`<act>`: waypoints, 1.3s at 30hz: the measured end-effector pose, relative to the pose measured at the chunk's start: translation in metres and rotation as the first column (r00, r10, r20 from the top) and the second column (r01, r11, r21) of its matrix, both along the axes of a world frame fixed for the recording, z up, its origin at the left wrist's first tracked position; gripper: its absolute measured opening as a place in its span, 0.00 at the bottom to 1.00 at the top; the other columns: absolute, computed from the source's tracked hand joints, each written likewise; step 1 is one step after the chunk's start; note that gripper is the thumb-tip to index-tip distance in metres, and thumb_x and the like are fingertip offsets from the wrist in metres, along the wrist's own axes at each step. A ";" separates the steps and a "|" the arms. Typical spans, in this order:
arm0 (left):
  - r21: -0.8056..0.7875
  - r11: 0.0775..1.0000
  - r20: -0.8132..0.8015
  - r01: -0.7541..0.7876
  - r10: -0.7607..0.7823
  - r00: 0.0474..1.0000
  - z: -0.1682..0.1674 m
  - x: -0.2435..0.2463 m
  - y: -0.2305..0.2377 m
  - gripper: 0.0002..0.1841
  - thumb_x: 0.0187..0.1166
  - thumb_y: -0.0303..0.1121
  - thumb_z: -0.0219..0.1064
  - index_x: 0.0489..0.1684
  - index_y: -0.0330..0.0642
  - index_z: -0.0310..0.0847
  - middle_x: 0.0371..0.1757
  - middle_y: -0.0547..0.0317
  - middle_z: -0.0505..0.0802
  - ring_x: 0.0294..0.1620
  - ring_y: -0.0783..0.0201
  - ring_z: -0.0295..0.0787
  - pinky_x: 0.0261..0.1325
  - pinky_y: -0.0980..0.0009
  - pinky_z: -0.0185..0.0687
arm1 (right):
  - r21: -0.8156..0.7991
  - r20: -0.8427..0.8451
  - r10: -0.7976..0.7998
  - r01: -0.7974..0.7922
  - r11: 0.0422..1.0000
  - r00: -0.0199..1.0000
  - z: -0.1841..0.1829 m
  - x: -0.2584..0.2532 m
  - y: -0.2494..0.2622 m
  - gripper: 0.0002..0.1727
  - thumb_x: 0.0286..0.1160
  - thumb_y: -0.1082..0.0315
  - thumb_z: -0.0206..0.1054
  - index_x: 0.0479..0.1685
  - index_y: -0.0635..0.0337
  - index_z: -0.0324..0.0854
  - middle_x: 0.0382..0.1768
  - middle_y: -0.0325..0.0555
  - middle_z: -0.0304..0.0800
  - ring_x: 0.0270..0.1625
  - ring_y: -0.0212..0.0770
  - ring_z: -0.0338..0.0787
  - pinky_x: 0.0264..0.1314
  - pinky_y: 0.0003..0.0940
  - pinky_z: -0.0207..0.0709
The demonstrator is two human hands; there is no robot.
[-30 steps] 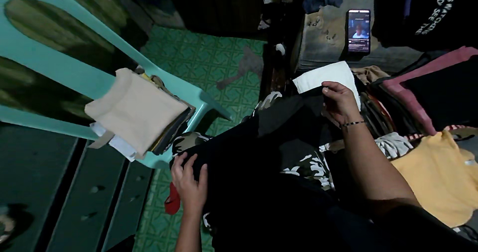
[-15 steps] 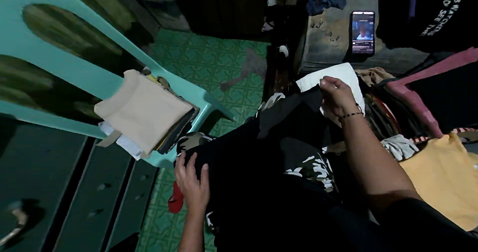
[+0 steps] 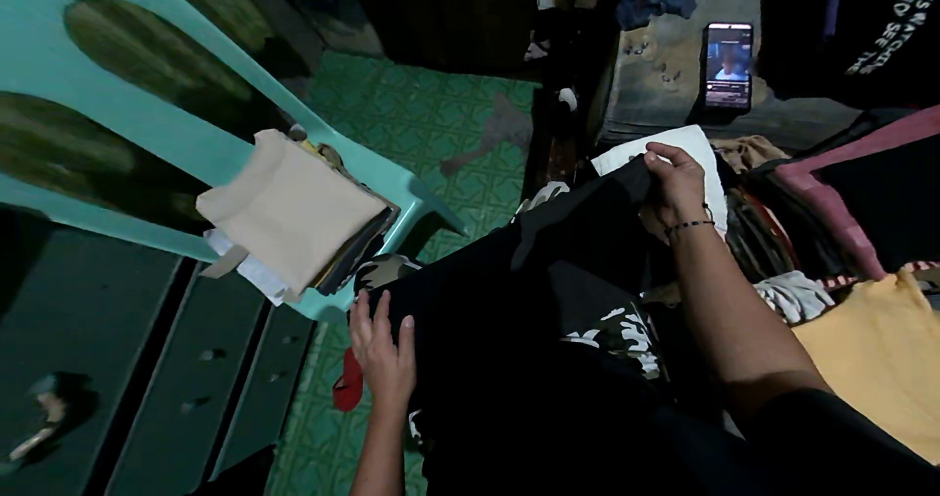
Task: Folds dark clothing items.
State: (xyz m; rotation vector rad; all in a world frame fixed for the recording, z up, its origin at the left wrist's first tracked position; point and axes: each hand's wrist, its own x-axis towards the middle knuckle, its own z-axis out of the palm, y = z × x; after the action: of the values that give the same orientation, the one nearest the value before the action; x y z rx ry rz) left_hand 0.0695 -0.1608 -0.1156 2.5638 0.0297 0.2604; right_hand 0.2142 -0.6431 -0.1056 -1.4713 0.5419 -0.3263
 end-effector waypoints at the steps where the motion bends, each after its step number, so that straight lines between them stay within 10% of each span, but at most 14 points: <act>1: 0.004 1.000 -0.010 -0.007 0.007 1.000 0.000 -0.001 0.000 0.35 0.88 0.59 0.47 0.85 0.43 0.71 0.91 0.36 0.63 0.92 0.33 0.51 0.90 0.38 0.45 | -0.028 -0.015 -0.003 0.002 1.000 1.000 -0.003 0.002 0.001 0.15 0.80 0.69 0.68 0.63 0.61 0.83 0.45 0.42 0.92 0.42 0.32 0.90 0.49 0.32 0.86; 9: 0.060 0.992 0.042 0.112 -0.114 0.993 0.028 0.004 -0.032 0.32 0.84 0.54 0.59 0.81 0.44 0.75 0.88 0.39 0.69 0.91 0.33 0.52 0.86 0.25 0.39 | -0.611 -0.183 0.172 -0.249 0.752 0.968 0.023 -0.008 0.003 0.28 0.78 0.54 0.72 0.69 0.65 0.80 0.58 0.61 0.87 0.53 0.51 0.89 0.61 0.49 0.82; 15: -0.193 0.880 0.024 0.435 -0.439 0.898 0.055 0.045 -0.120 0.29 0.79 0.47 0.69 0.77 0.41 0.78 0.75 0.46 0.84 0.79 0.43 0.75 0.78 0.41 0.69 | -0.423 -0.292 0.434 -0.522 0.741 0.852 0.034 -0.042 0.027 0.24 0.83 0.54 0.67 0.70 0.61 0.82 0.59 0.53 0.90 0.60 0.40 0.89 0.67 0.44 0.82; 20: -0.279 0.832 -0.038 0.480 -0.508 0.860 0.051 0.077 -0.184 0.37 0.73 0.50 0.76 0.83 0.45 0.73 0.65 0.47 0.90 0.67 0.44 0.83 0.65 0.40 0.78 | -0.371 -0.353 0.402 -0.520 0.769 0.845 0.029 -0.048 0.032 0.29 0.72 0.60 0.79 0.72 0.61 0.81 0.48 0.50 0.89 0.44 0.38 0.85 0.54 0.41 0.81; 26: -0.529 0.705 0.100 0.471 -0.500 0.860 0.056 0.079 -0.207 0.28 0.74 0.25 0.74 0.76 0.39 0.77 0.43 0.52 0.92 0.44 0.59 0.89 0.52 0.60 0.86 | -0.362 -0.103 0.368 -0.379 0.851 0.924 0.045 -0.059 0.034 0.07 0.74 0.72 0.73 0.47 0.63 0.88 0.38 0.37 0.90 0.38 0.23 0.86 0.47 0.23 0.83; 32: -0.701 0.665 -0.087 0.259 -0.440 0.894 0.043 0.067 -0.198 0.29 0.75 0.20 0.70 0.79 0.41 0.73 0.54 0.48 0.92 0.26 0.65 0.87 0.31 0.69 0.87 | -0.371 -0.138 0.397 -0.419 0.828 0.907 0.021 -0.065 0.033 0.03 0.81 0.68 0.69 0.45 0.55 0.83 0.22 0.31 0.81 0.21 0.23 0.74 0.27 0.20 0.72; 39: -0.564 0.768 -0.028 0.302 -0.383 0.923 0.044 0.057 -0.176 0.28 0.80 0.31 0.71 0.81 0.45 0.73 0.71 0.49 0.84 0.38 0.66 0.91 0.39 0.68 0.92 | -0.674 -0.102 0.249 -0.251 0.695 0.963 0.005 -0.056 0.037 0.17 0.82 0.61 0.69 0.60 0.63 0.84 0.48 0.56 0.88 0.46 0.48 0.88 0.52 0.48 0.84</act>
State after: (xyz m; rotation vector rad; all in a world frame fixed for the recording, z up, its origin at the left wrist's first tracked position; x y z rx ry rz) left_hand 0.1266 -0.3365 -0.0718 1.9503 -0.2753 -0.0725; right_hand 0.1579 -0.6057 -0.1003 -2.2451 0.2047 -0.3217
